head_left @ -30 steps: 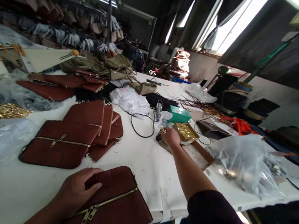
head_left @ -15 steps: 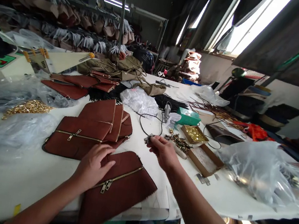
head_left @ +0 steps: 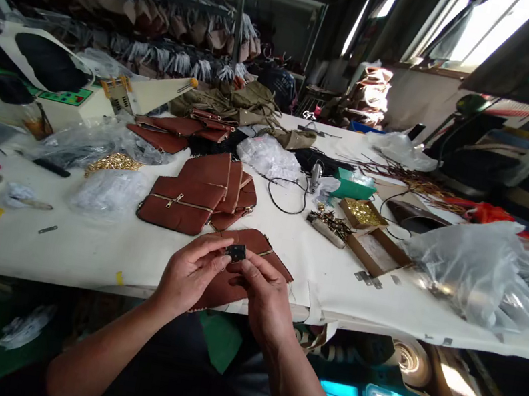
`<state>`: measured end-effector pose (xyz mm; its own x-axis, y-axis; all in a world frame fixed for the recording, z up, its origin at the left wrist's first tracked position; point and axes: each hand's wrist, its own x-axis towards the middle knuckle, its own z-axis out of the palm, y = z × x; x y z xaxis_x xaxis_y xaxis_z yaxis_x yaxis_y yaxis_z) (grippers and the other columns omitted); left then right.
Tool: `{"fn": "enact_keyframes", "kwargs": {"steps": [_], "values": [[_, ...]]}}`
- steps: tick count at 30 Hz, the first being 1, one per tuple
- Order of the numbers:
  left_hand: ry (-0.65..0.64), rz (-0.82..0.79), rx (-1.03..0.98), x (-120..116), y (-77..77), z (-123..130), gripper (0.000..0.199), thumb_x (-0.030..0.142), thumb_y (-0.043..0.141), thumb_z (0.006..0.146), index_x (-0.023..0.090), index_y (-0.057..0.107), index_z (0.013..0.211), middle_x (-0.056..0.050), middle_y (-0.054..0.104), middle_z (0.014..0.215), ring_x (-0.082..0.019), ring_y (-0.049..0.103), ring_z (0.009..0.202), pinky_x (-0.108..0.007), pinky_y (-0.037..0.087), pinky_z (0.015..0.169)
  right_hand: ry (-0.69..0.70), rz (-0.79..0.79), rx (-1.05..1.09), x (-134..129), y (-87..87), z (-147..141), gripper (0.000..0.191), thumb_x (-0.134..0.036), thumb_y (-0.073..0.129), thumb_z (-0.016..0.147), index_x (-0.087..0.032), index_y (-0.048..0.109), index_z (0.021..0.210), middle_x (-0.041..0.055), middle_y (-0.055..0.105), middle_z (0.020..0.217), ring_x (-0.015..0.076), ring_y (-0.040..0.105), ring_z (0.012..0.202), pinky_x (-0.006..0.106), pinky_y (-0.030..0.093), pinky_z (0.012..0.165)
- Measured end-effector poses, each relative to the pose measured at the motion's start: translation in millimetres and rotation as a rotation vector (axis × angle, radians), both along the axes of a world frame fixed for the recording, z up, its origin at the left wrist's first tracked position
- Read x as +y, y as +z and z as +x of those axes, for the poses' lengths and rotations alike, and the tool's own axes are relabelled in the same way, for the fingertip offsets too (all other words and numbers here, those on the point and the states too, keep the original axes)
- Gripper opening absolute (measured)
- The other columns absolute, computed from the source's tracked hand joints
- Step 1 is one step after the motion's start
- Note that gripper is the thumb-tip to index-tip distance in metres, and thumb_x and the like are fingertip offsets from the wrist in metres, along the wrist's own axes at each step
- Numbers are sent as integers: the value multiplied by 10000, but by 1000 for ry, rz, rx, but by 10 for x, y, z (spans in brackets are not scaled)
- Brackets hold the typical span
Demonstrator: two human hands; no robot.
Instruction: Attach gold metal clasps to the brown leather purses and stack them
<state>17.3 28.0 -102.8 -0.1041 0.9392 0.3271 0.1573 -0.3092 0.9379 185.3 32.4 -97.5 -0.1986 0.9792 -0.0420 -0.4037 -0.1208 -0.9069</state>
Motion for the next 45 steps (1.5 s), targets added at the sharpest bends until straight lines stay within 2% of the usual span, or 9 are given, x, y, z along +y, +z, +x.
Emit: {"fn": "enact_keyframes", "kwargs": {"steps": [6, 9, 13, 18, 22, 25, 30, 35, 45], "values": [[-16, -69, -7, -201, 91, 33, 363, 427, 736, 951, 267, 775, 1275, -67, 754, 1200, -202, 748, 948, -295, 652, 772, -46, 207, -166, -185, 114, 87, 205, -431, 771, 941, -285, 864, 1050, 64, 779, 1160, 262, 693, 1075, 373, 586, 842], [-18, -142, -54, -254, 102, 64, 379, 422, 755, 924, 240, 782, 1256, -66, 783, 1129, -194, 747, 869, -281, 641, 702, -117, 282, -209, -249, 119, 61, 130, -365, 831, 895, -273, 840, 987, 50, 774, 1061, 243, 699, 1022, 384, 568, 917], [-50, -255, -207, -280, 76, 89, 393, 407, 815, 863, 217, 788, 1206, -72, 806, 1091, -226, 771, 895, -327, 655, 760, -138, 260, -171, -325, 88, -3, 250, -335, 881, 843, -271, 777, 1061, 24, 727, 954, 207, 696, 846, 373, 591, 823], [-121, -334, -462, -271, 100, 79, 421, 377, 918, 755, 196, 791, 1113, -67, 812, 1018, -225, 776, 921, -353, 646, 849, -165, 363, -259, -370, 98, -10, 361, -310, 893, 834, -303, 781, 1177, 42, 705, 1126, 219, 690, 955, 375, 581, 868], [-145, -384, -604, -258, 144, 66, 406, 315, 963, 680, 183, 807, 1031, -37, 793, 893, -162, 742, 779, -290, 625, 762, -197, 497, -377, -377, 116, -10, 277, -252, 871, 859, -309, 814, 1124, 42, 726, 1086, 238, 673, 1036, 392, 551, 942], [-158, -399, -669, -248, 172, 66, 400, 282, 961, 676, 182, 815, 1035, -31, 777, 836, -142, 720, 727, -261, 605, 720, -214, 562, -385, -379, 105, -28, 294, -209, 861, 859, -307, 810, 1131, 41, 720, 1069, 226, 670, 1002, 366, 564, 857], [-131, -430, -713, -214, 224, 63, 437, 229, 968, 636, 168, 822, 1043, -10, 733, 737, -97, 651, 640, -192, 539, 628, -202, 567, -414, -397, 88, -51, 255, -207, 842, 878, -277, 799, 1119, 30, 721, 1009, 194, 671, 907, 324, 558, 770], [-138, -432, -696, -187, 246, 67, 446, 213, 947, 638, 169, 815, 1062, -10, 725, 760, -119, 668, 659, -231, 567, 653, -183, 528, -405, -414, 79, -65, 275, -205, 852, 870, -254, 780, 1131, 7, 721, 949, 168, 669, 832, 304, 544, 752], [-185, -445, -721, -195, 277, 88, 395, 192, 929, 652, 181, 817, 1031, -1, 706, 747, -123, 647, 658, -257, 567, 650, -209, 538, -393, -409, -9, -102, 349, -233, 857, 874, -263, 751, 1205, 14, 729, 997, 171, 678, 851, 311, 563, 777]]}}
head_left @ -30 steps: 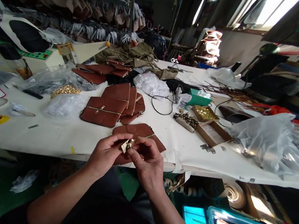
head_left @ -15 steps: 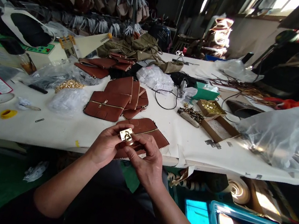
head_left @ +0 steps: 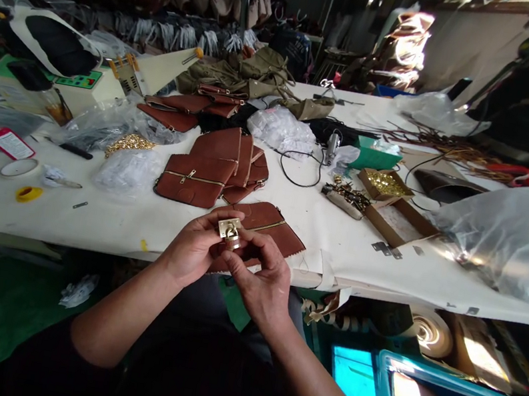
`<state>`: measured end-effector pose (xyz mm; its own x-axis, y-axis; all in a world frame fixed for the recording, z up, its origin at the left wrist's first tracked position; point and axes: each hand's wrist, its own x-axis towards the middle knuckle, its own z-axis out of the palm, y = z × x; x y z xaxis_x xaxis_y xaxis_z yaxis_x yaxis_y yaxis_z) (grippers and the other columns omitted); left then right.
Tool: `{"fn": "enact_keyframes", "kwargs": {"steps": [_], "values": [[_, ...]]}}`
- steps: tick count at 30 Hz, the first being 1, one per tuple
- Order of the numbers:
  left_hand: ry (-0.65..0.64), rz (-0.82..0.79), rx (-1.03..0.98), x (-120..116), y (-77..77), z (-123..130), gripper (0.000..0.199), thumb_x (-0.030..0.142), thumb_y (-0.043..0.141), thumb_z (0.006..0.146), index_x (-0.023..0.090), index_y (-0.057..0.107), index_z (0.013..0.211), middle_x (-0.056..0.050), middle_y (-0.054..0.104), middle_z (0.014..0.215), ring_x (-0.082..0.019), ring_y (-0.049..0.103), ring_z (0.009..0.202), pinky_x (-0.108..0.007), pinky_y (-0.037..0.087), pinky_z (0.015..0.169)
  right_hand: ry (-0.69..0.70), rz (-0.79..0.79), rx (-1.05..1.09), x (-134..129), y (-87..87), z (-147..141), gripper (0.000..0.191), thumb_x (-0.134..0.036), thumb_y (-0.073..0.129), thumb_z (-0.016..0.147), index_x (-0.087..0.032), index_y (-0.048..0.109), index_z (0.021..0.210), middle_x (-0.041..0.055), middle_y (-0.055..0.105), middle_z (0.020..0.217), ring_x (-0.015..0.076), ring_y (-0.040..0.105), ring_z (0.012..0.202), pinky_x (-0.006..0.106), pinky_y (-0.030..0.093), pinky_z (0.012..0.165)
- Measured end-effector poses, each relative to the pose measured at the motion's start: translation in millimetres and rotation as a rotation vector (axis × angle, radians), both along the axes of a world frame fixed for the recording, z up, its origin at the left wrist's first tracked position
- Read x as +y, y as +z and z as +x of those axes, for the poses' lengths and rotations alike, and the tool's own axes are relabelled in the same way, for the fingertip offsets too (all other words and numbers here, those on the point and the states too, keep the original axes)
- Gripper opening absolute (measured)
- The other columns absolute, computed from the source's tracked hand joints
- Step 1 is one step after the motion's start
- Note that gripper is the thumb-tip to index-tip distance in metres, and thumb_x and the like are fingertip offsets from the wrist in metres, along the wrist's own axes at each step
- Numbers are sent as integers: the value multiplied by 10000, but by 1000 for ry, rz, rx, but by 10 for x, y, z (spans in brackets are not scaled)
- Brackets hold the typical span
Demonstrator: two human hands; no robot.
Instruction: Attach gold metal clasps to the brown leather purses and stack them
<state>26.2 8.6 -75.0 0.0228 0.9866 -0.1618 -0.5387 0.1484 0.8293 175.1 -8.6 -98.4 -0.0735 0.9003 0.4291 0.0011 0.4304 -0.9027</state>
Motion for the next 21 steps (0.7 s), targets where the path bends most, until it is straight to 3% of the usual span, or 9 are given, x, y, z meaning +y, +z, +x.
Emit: {"fn": "enact_keyframes", "kwargs": {"steps": [3, 9, 11, 14, 16, 18, 21], "values": [[5, 12, 27, -5, 2, 6, 390, 185, 889, 692, 206, 813, 1073, 11, 696, 741, -120, 636, 663, -263, 562, 663, -12, 33, -11, 4, -30, -15, 373, -223, 841, 884, -272, 741, 1241, 24, 733, 1025, 181, 681, 876, 329, 574, 802], [52, 50, 234, -42, 11, -19, 332, 238, 834, 770, 186, 814, 1098, -20, 731, 827, -133, 650, 703, -238, 513, 636, -8, 28, -34, 15, 71, 51, 173, -280, 760, 972, -255, 783, 1142, 31, 759, 1002, 187, 694, 907, 335, 550, 858], [17, 55, 290, -61, 24, -48, 310, 282, 831, 798, 170, 816, 1087, -19, 713, 785, -116, 600, 634, -222, 459, 558, 44, -79, 23, 30, 126, 91, 150, -343, 697, 1019, -234, 788, 1068, 34, 756, 956, 188, 691, 888, 335, 543, 848], [-126, 12, 290, -83, 49, -89, 310, 331, 818, 822, 165, 809, 1084, -1, 651, 680, -100, 521, 527, -215, 376, 466, 163, -308, 140, 68, 151, 132, 287, -453, 647, 1035, -202, 761, 954, 26, 720, 839, 175, 660, 776, 317, 537, 751], [-200, -34, 261, -91, 67, -102, 324, 330, 814, 816, 167, 804, 1096, 13, 606, 629, -91, 481, 493, -205, 337, 438, 175, -375, 162, 93, 119, 142, 282, -467, 676, 1011, -199, 751, 967, 19, 698, 833, 167, 638, 753, 308, 526, 722], [-232, -75, 241, -95, 75, -105, 335, 323, 819, 802, 164, 804, 1097, 20, 573, 614, -85, 459, 499, -191, 323, 429, 88, -337, 143, 107, 68, 142, 232, -417, 740, 965, -215, 747, 1080, 21, 692, 907, 171, 639, 800, 310, 529, 740], [-275, -111, 236, -93, 59, -114, 278, 302, 822, 786, 152, 810, 1019, 19, 542, 616, -81, 447, 525, -176, 327, 427, -41, -163, 68, 102, 19, 150, 308, -304, 779, 926, -256, 735, 1227, 56, 678, 1116, 202, 660, 981, 341, 559, 839]]}}
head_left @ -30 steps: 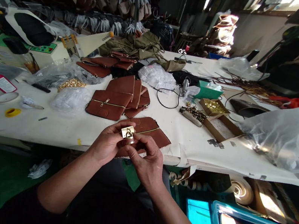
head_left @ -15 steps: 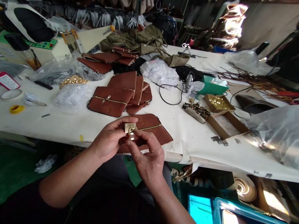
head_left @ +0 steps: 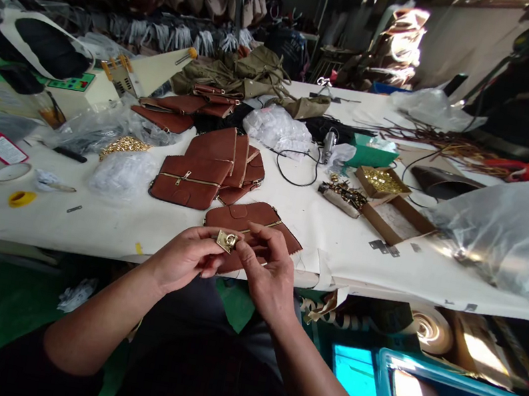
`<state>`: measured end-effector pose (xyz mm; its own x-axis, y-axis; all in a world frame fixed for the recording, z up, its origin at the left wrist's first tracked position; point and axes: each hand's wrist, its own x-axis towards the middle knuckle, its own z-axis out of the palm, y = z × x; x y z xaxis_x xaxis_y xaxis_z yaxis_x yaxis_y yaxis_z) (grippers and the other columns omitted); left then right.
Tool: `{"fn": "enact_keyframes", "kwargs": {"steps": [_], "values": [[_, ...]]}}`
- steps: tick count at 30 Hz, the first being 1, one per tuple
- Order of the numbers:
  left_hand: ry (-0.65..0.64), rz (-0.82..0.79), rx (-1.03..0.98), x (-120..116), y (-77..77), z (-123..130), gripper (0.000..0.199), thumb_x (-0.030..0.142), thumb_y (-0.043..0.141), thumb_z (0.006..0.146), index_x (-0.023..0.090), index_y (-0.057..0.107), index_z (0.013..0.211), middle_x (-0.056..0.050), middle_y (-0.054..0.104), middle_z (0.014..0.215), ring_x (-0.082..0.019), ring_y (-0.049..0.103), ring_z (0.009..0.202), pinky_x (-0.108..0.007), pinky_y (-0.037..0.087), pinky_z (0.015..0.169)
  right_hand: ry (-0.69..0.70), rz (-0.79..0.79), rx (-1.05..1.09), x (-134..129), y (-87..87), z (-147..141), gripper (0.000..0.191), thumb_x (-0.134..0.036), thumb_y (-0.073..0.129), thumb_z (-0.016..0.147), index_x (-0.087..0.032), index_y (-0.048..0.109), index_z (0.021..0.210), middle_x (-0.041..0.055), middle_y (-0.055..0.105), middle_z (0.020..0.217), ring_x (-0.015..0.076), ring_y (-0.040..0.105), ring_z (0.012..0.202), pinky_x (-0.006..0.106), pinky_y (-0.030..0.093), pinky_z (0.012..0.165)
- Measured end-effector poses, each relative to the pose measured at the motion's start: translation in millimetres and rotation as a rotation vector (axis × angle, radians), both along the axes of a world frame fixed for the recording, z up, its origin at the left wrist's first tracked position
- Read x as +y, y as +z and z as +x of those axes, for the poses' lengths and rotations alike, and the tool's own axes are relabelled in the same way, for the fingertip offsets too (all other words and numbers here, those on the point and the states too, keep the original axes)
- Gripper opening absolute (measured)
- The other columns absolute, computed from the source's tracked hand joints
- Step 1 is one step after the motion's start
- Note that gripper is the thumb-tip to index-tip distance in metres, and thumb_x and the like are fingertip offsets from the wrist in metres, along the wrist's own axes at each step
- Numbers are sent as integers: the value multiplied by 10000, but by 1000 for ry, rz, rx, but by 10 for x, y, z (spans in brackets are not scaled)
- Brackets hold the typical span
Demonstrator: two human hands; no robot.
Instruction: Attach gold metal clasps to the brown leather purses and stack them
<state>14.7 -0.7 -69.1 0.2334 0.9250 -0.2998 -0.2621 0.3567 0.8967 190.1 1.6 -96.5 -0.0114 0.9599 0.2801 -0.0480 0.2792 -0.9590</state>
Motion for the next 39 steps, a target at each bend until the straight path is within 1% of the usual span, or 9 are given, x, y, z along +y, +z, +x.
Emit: {"fn": "enact_keyframes", "kwargs": {"steps": [4, 8, 10, 13, 16, 18, 25, 33, 39], "values": [[-105, -38, -22, 20, -42, -64, 166, 279, 807, 805, 148, 790, 907, 4, 546, 657, -77, 447, 543, -167, 325, 420, 101, 215, -155, 9, 42, 66, 252, -230, 732, 961, -293, 786, 1199, 80, 677, 1267, 239, 642, 1196, 404, 546, 1014], [-205, -92, -11, 30, -57, -142, 256, 277, 776, 870, 148, 793, 1091, 13, 519, 657, -66, 419, 535, -140, 264, 403, 228, 318, -311, 95, 69, 181, 161, -253, 712, 990, -282, 793, 1125, 73, 733, 1133, 235, 675, 1083, 416, 560, 963], [-198, -85, 19, 16, -69, -165, 364, 301, 769, 896, 171, 763, 1236, -2, 569, 707, -77, 465, 549, -144, 310, 405, 256, 339, -340, 134, 40, 228, 90, -279, 710, 996, -266, 781, 1048, 73, 739, 1079, 235, 679, 1027, 413, 565, 921], [-164, 35, 60, -15, -106, -179, 512, 321, 793, 899, 212, 697, 1390, -36, 661, 827, -117, 582, 627, -193, 469, 475, 276, 277, -277, 140, -35, 255, 104, -318, 692, 1019, -253, 764, 983, 62, 744, 1007, 224, 686, 987, 389, 565, 895], [-163, 163, 94, -30, -137, -165, 523, 291, 830, 879, 239, 713, 1386, -53, 716, 937, -130, 639, 684, -247, 565, 587, 274, 135, -129, 101, -102, 240, 125, -344, 724, 1006, -236, 752, 948, 37, 737, 960, 191, 690, 906, 330, 558, 814], [-146, 210, 119, -26, -140, -140, 502, 290, 848, 869, 251, 739, 1357, -56, 735, 979, -130, 650, 701, -261, 583, 627, 281, 42, -38, 78, -129, 226, 143, -350, 751, 987, -223, 741, 921, 23, 723, 938, 170, 682, 851, 300, 541, 762], [-83, 313, 235, 13, -115, -88, 423, 323, 861, 863, 270, 799, 1277, -62, 707, 1059, -125, 661, 736, -231, 590, 631, 361, -161, 153, 90, -194, 204, 217, -404, 815, 924, -212, 714, 916, 2, 710, 854, 163, 679, 786, 303, 553, 751], [-139, 296, 248, 66, -127, -122, 435, 321, 815, 910, 276, 759, 1339, -74, 719, 1084, -134, 686, 732, -236, 620, 630, 328, -85, 83, 144, -196, 216, 154, -351, 811, 935, -218, 743, 897, 12, 727, 887, 166, 685, 826, 302, 540, 781], [-131, 378, 309, 99, -187, -153, 369, 332, 807, 914, 250, 791, 1274, -83, 706, 1070, -165, 718, 764, -248, 631, 641, 362, -138, 106, 171, -223, 220, 206, -404, 806, 935, -217, 728, 899, 20, 733, 880, 184, 698, 838, 330, 570, 809]]}}
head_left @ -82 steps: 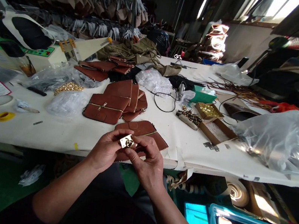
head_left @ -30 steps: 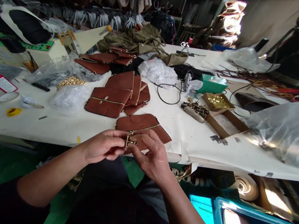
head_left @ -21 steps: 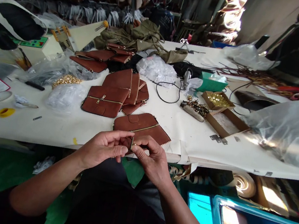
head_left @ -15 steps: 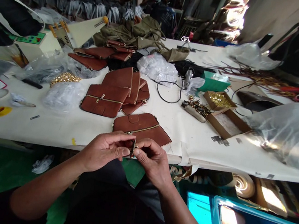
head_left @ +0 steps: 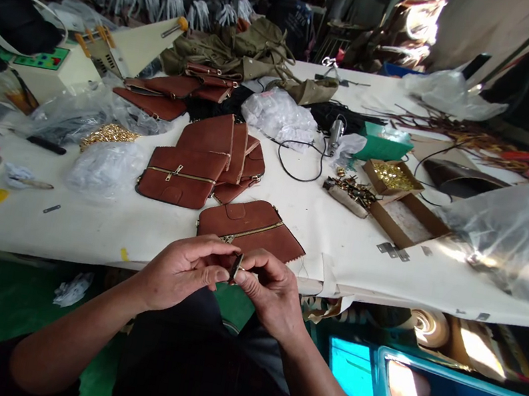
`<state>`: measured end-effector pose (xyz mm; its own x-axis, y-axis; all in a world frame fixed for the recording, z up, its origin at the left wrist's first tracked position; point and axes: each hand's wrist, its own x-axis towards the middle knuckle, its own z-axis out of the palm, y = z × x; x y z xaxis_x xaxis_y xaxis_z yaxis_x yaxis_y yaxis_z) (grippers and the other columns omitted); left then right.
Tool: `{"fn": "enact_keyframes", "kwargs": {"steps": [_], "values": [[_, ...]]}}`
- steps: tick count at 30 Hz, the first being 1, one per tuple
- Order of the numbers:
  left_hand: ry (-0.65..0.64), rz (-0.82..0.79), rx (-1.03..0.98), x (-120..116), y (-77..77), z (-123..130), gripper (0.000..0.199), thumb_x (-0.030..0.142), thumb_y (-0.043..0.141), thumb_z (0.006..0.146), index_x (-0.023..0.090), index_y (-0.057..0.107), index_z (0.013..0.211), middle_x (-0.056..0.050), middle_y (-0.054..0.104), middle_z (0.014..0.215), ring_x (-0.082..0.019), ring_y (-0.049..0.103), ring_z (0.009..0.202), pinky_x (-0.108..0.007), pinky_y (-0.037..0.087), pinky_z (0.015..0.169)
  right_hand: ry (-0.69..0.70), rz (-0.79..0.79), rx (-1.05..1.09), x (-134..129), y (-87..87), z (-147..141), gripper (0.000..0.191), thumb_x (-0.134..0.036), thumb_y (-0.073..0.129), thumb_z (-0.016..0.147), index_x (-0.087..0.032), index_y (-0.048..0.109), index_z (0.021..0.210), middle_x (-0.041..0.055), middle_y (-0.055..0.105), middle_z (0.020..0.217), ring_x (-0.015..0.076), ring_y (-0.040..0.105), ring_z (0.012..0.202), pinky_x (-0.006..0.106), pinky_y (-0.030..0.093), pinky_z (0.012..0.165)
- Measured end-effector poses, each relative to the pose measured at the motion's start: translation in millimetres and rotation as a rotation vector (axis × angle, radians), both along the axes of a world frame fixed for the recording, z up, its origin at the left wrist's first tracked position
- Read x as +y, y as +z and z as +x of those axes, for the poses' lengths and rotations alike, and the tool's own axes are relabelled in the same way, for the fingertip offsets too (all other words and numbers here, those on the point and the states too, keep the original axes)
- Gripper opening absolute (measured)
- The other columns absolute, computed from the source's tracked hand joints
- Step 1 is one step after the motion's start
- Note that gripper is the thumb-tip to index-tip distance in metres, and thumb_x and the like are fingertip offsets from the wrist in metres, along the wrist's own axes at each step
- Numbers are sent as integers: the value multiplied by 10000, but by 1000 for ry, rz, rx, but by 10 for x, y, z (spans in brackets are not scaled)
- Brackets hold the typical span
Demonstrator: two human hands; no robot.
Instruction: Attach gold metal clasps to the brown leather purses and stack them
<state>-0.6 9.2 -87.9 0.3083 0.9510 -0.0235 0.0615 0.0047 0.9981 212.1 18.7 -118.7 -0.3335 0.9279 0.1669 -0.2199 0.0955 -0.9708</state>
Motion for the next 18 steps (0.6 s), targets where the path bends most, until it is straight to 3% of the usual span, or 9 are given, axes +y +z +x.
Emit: {"fn": "enact_keyframes", "kwargs": {"steps": [9, 13, 15, 18], "values": [[24, 102, 142, 44, -79, 18, 334, 380, 795, 921, 264, 818, 1234, -83, 712, 1022, -170, 709, 766, -250, 585, 668, -23, -26, 25, 16, -50, 17, 199, -385, 807, 931, -216, 710, 888, 11, 716, 871, 170, 675, 814, 305, 555, 781], [6, 82, 168, 259, -183, -38, 432, 446, 735, 955, 258, 752, 1344, -118, 727, 1209, -248, 738, 994, -317, 605, 815, -113, 27, -100, 166, -124, 68, 237, -427, 782, 940, -211, 703, 885, 20, 704, 872, 171, 643, 806, 294, 532, 751], [100, 197, 361, 473, -278, -87, 487, 465, 703, 965, 248, 702, 1401, -131, 693, 1354, -307, 673, 1213, -409, 567, 1005, -178, 47, -168, 297, -195, 96, 246, -434, 770, 942, -207, 699, 883, 20, 693, 855, 170, 620, 791, 290, 520, 738], [189, 376, 880, 831, -433, -135, 581, 490, 702, 940, 204, 643, 1443, -156, 640, 1466, -370, 545, 1372, -512, 438, 1163, -212, 52, -245, 491, -330, 125, 240, -432, 750, 946, -204, 698, 891, 16, 694, 849, 171, 611, 785, 289, 510, 739]]}}
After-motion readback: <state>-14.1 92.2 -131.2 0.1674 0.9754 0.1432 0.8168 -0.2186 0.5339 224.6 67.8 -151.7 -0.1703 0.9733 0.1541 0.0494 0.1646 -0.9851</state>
